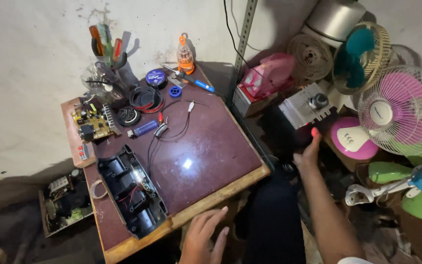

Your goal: Connecting wires to an electronic amplifier module and assembling it into a plastic speaker housing.

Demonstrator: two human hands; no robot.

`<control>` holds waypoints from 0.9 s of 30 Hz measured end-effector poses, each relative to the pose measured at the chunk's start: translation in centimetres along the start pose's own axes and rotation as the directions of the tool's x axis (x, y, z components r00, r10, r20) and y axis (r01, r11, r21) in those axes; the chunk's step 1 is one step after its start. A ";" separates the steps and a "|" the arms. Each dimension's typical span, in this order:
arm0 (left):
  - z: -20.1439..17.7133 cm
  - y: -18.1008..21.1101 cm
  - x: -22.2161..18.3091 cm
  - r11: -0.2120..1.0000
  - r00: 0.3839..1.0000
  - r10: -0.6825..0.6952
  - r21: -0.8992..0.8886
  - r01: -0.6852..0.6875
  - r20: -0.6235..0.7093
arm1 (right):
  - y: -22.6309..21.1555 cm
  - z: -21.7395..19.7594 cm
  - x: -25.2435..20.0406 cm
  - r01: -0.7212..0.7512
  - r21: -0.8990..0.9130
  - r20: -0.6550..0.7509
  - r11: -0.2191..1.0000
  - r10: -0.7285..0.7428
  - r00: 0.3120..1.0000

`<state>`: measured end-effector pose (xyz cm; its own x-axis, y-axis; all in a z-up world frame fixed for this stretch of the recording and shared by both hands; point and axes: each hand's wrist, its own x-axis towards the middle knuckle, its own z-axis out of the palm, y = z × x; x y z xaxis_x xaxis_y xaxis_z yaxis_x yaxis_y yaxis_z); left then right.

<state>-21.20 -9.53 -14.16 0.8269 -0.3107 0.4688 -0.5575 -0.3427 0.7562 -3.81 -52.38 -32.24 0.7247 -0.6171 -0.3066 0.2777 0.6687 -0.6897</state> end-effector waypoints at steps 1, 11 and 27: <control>0.3 -0.5 -0.1 1.000 1.000 0.015 0.020 -0.015 -0.011 | 0.2 0.4 -0.5 -0.041 0.029 -0.048 0.999 0.042 0.998; 1.1 -1.2 0.1 0.996 0.994 0.057 0.071 -0.050 -0.095 | 3.1 -0.3 0.8 0.035 0.022 -0.138 0.999 -0.031 0.990; 1.6 -0.7 1.0 0.990 0.984 -0.031 0.128 0.054 -0.174 | 6.2 1.3 4.4 0.011 -0.042 -0.230 0.999 -0.020 0.973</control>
<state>-20.10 -10.97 -14.94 0.8442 -0.1405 0.5173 -0.5168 -0.4698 0.7157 1.86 -50.44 -36.99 0.5548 -0.7092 -0.4350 0.2585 0.6439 -0.7201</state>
